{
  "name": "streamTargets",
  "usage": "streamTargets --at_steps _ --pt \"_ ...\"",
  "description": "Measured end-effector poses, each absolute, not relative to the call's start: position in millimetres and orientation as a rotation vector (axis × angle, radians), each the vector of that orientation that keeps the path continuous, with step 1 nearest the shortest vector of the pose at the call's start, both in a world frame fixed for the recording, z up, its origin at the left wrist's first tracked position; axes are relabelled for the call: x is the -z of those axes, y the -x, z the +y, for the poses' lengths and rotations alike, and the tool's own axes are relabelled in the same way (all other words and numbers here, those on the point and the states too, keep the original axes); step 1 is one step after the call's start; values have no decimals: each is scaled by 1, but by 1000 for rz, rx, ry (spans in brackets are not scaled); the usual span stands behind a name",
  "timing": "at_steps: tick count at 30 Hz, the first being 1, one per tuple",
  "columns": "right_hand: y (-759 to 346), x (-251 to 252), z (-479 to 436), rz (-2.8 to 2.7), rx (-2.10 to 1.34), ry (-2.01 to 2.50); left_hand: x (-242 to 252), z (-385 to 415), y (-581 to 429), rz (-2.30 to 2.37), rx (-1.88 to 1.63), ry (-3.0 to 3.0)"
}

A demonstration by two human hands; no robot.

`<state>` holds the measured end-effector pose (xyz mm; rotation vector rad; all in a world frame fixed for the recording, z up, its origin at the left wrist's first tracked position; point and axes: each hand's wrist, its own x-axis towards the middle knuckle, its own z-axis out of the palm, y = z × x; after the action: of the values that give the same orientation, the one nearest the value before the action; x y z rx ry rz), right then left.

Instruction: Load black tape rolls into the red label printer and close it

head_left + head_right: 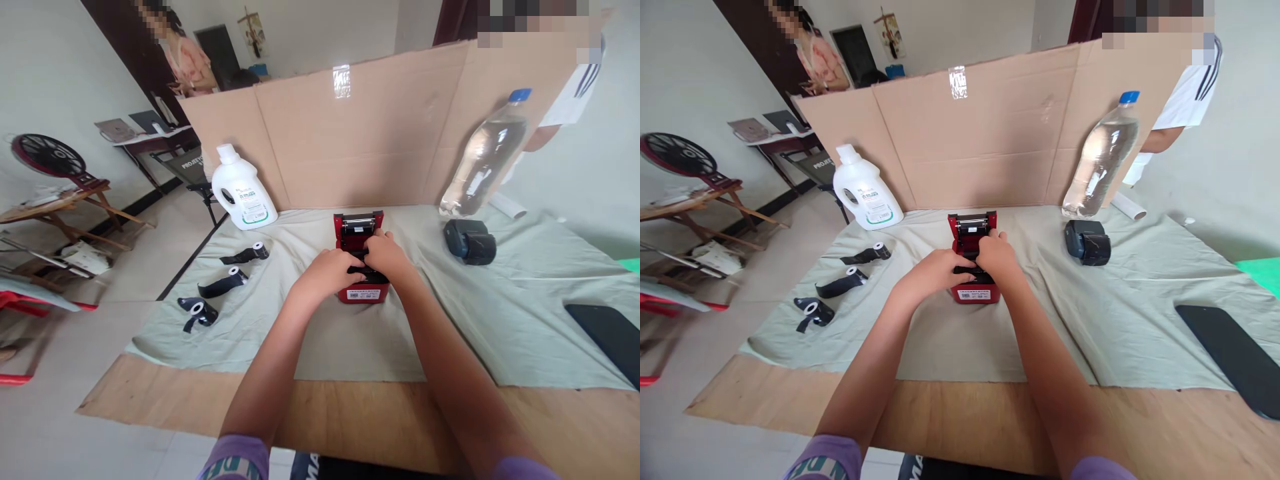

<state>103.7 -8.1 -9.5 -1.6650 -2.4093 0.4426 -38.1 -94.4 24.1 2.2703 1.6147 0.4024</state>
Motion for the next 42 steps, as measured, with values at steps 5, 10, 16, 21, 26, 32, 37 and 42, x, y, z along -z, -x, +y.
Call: streamTargets --at_steps 5,10,16,21,26,32,37,42 --pt "-112 6 -2 -2319 -550 1561 -18 -98 27 1797 -315 -2491" --pt "-131 -7 8 -2067 -537 1480 11 -108 22 1930 -564 -2629" --pt "-129 -4 23 -1554 -706 1321 55 -111 23 1808 -1334 -2416" --pt "-122 6 23 -1559 -649 1195 77 -107 23 1585 -1752 -2144" --pt "-133 34 -2 -1512 -663 1079 86 -117 11 1794 -1575 -2161" --pt "-138 84 -19 -1303 -953 989 97 -121 9 1818 -1431 -2349" --pt "-131 96 -14 -1229 -1120 894 99 -119 12 1835 -1398 -2388" --pt "-131 97 -10 -1234 -1119 886 99 -120 13 1815 -1447 -2409"
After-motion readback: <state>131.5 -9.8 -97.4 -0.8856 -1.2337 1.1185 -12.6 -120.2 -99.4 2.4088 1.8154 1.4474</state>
